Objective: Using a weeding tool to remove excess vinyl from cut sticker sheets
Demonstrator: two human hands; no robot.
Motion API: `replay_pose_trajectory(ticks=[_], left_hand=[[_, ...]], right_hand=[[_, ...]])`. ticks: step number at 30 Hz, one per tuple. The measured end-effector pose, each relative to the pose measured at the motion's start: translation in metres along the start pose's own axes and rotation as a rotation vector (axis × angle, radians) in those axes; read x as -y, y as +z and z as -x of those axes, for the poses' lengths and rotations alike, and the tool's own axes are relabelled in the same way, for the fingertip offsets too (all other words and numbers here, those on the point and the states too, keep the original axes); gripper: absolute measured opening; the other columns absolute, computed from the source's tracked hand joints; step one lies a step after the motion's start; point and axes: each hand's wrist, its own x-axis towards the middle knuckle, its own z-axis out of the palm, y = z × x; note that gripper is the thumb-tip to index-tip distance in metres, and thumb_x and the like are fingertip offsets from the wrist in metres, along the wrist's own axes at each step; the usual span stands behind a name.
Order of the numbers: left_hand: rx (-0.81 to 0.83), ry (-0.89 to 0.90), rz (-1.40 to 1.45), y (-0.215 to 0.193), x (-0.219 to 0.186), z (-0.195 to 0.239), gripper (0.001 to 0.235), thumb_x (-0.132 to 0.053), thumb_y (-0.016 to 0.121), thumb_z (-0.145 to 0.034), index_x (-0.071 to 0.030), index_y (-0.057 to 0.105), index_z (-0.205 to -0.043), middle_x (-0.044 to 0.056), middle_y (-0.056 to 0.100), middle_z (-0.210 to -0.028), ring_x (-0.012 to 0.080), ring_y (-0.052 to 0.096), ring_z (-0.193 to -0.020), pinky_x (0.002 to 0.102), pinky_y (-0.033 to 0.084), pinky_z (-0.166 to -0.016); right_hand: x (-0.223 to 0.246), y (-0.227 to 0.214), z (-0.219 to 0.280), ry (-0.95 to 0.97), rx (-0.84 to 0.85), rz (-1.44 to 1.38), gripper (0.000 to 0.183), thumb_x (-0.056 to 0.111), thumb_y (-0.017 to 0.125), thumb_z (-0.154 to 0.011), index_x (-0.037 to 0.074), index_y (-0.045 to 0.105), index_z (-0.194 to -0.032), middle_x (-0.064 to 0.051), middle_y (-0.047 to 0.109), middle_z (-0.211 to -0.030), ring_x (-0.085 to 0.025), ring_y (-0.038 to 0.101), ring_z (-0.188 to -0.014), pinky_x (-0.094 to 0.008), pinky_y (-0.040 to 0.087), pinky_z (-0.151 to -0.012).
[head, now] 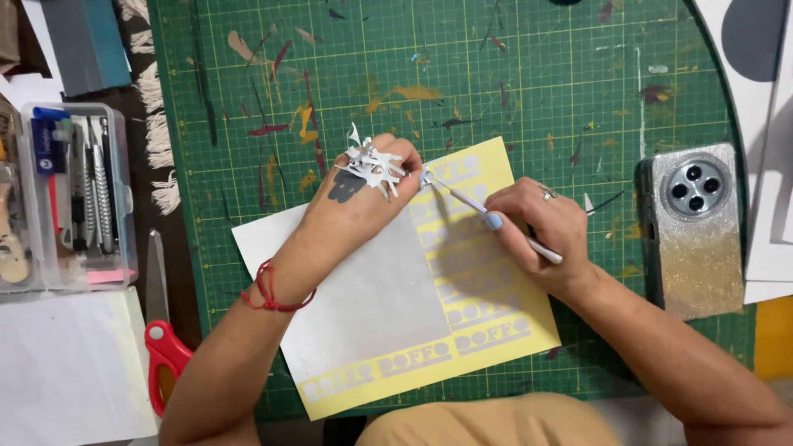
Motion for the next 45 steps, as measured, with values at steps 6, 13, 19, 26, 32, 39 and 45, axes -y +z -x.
replay_pose_trajectory(ticks=[6,13,19,26,32,39,45], left_hand=[[-0.01,0.015,0.016,-0.008,-0.005,0.004,0.019,-0.034,0.055,-0.108,-0.02,0.066,-0.102,0.006,0.071,-0.1,0.039,0.076,-0.106,0.052,0.062,-0.091],[0.028,-0.114,0.007,-0.024,-0.007,0.016,0.019,-0.036,0.055,-0.108,-0.021,0.068,-0.104,0.005,0.073,-0.104,0.0382,0.077,-0.106,0.053,0.062,-0.091],[0.008,-0.124,0.047,-0.02,0.002,0.018,0.019,-0.035,0.055,-0.107,-0.022,0.069,-0.104,0.003,0.074,-0.106,0.036,0.078,-0.105,0.051,0.063,-0.089],[-0.045,-0.043,0.132,-0.021,0.008,0.025,0.017,-0.028,0.057,-0.105,-0.019,0.071,-0.107,0.007,0.076,-0.106,0.037,0.079,-0.102,0.05,0.065,-0.086],[-0.058,0.002,0.142,-0.014,0.019,0.018,0.017,-0.028,0.059,-0.102,-0.02,0.071,-0.11,0.007,0.075,-0.106,0.0359,0.079,-0.102,0.049,0.064,-0.086],[-0.043,0.001,0.137,-0.011,0.022,0.015,0.021,-0.028,0.055,-0.104,-0.02,0.073,-0.112,0.006,0.075,-0.108,0.037,0.079,-0.101,0.049,0.064,-0.088],[-0.047,0.024,0.095,-0.005,0.029,0.011,0.02,-0.031,0.056,-0.104,-0.024,0.071,-0.113,0.005,0.074,-0.11,0.0396,0.078,-0.103,0.052,0.063,-0.09]], right_hand=[[-0.001,0.002,-0.002,-0.01,0.016,0.019,0.018,0.013,0.065,-0.108,0.004,0.075,-0.096,-0.012,0.076,-0.085,-0.031,0.069,-0.067,-0.037,0.054,-0.06],[0.0,-0.001,-0.001,-0.002,0.048,0.03,0.017,0.014,0.066,-0.107,0.005,0.076,-0.097,-0.011,0.076,-0.086,-0.03,0.071,-0.07,-0.037,0.056,-0.063],[0.006,0.0,-0.004,0.02,0.053,0.045,0.018,0.014,0.066,-0.107,0.004,0.075,-0.095,-0.012,0.076,-0.085,-0.033,0.069,-0.069,-0.038,0.057,-0.064],[0.007,0.001,-0.004,0.013,0.027,0.036,0.021,0.014,0.066,-0.108,0.002,0.075,-0.094,-0.013,0.076,-0.083,-0.032,0.068,-0.066,-0.038,0.056,-0.062],[-0.012,0.0,0.013,0.137,0.015,0.004,0.017,0.015,0.068,-0.106,0.004,0.076,-0.095,-0.012,0.076,-0.084,-0.03,0.07,-0.069,-0.037,0.057,-0.07],[0.047,-0.003,-0.028,0.476,-0.144,-0.398,0.027,0.022,0.056,-0.112,-0.003,0.065,-0.112,-0.017,0.074,-0.093,-0.021,0.073,-0.087,-0.04,0.066,-0.089],[0.022,0.024,-0.031,0.371,-0.165,-0.39,0.029,0.016,0.059,-0.112,-0.004,0.063,-0.09,-0.017,0.061,-0.076,-0.025,0.067,-0.067,-0.038,0.061,-0.07]])
